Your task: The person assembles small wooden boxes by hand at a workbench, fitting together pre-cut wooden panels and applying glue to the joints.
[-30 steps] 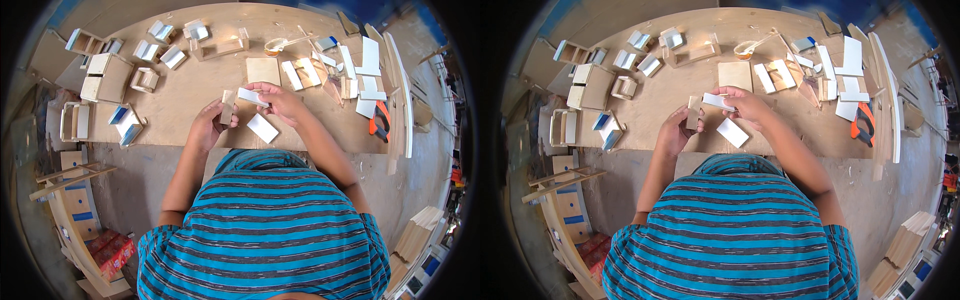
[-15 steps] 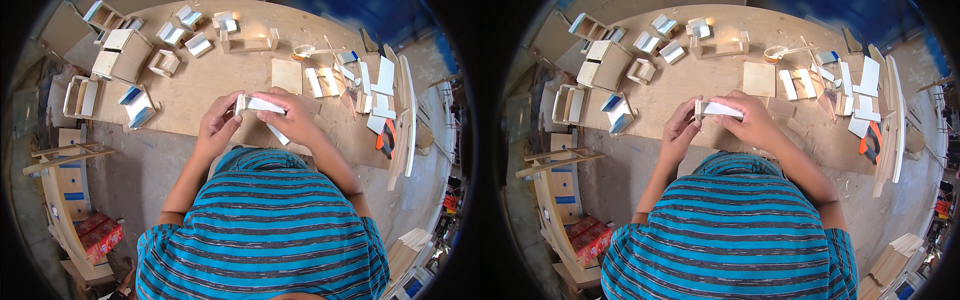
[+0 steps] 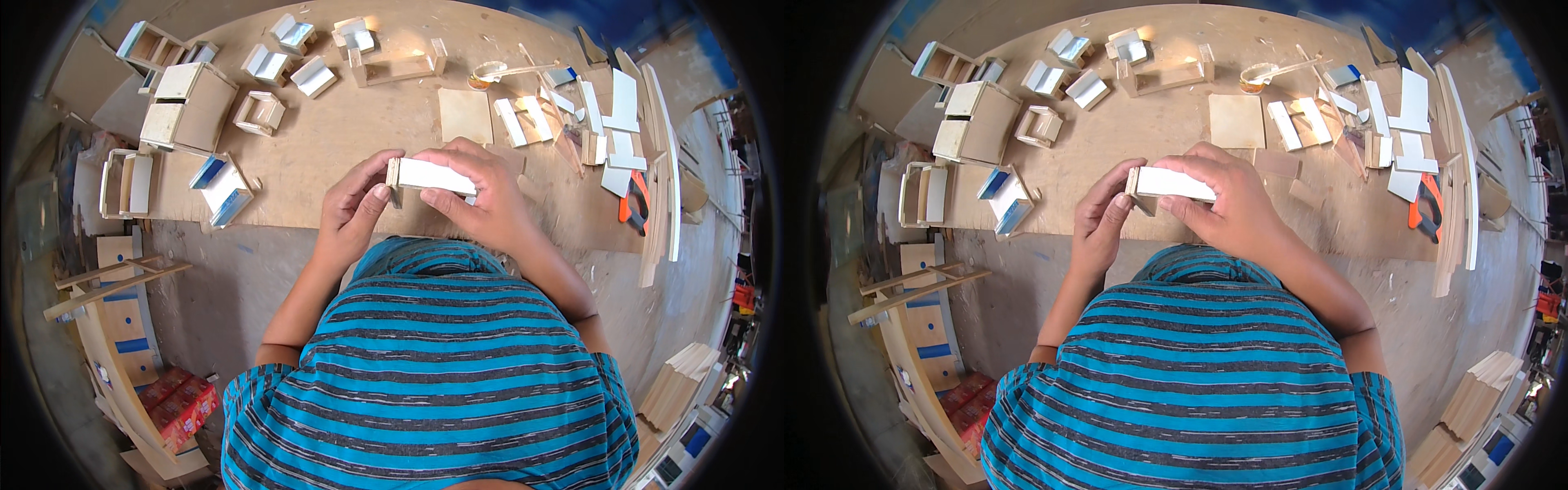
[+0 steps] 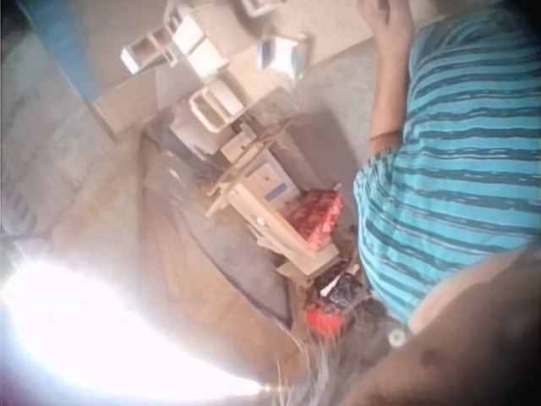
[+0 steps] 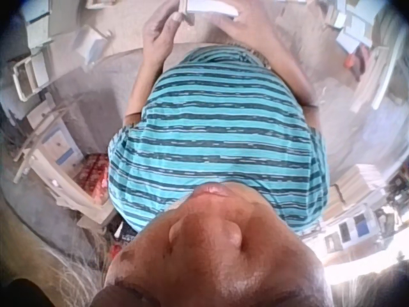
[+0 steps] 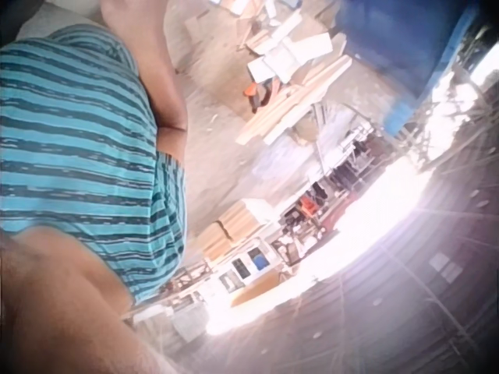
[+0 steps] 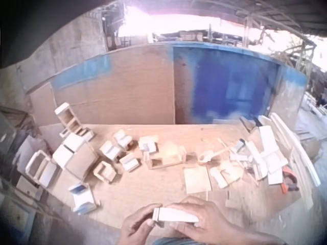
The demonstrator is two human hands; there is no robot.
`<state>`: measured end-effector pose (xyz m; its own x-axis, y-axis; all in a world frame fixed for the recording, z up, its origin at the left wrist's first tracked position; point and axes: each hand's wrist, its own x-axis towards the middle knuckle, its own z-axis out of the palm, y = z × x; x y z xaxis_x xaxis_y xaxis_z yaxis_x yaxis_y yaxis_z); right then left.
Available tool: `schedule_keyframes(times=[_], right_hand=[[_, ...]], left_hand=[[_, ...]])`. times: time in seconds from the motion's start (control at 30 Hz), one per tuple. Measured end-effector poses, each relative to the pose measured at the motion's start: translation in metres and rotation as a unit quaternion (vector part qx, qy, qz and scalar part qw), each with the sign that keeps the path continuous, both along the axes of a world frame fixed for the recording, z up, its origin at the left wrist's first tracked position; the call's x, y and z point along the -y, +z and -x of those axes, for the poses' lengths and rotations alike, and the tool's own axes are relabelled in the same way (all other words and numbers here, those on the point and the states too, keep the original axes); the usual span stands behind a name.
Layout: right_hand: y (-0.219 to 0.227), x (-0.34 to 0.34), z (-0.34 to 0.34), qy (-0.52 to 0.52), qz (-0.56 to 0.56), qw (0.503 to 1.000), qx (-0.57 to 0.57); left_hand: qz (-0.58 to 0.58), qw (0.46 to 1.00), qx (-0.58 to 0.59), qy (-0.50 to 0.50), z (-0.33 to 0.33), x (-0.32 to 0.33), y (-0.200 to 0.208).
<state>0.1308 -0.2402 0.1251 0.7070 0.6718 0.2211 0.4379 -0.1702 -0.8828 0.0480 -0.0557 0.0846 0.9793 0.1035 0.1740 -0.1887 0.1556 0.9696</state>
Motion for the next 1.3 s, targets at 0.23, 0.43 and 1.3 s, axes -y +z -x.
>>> schedule_keyframes(times=[0.23, 0.43, 1.3], right_hand=[[-0.001, -0.006, 0.009, -0.023, -0.003, 0.999, 0.023], [0.002, -0.01, 0.016, -0.025, 0.015, 0.998, 0.047], [-0.085, 0.066, -0.038, -0.108, 0.05, 0.949, -0.291]], left_hand=[[-0.03, 0.999, 0.012, -0.016, 0.003, -0.009, -0.009], [-0.015, 1.0, -0.001, -0.009, 0.008, -0.014, -0.014], [0.316, 0.916, -0.242, -0.048, -0.01, -0.012, -0.062]])
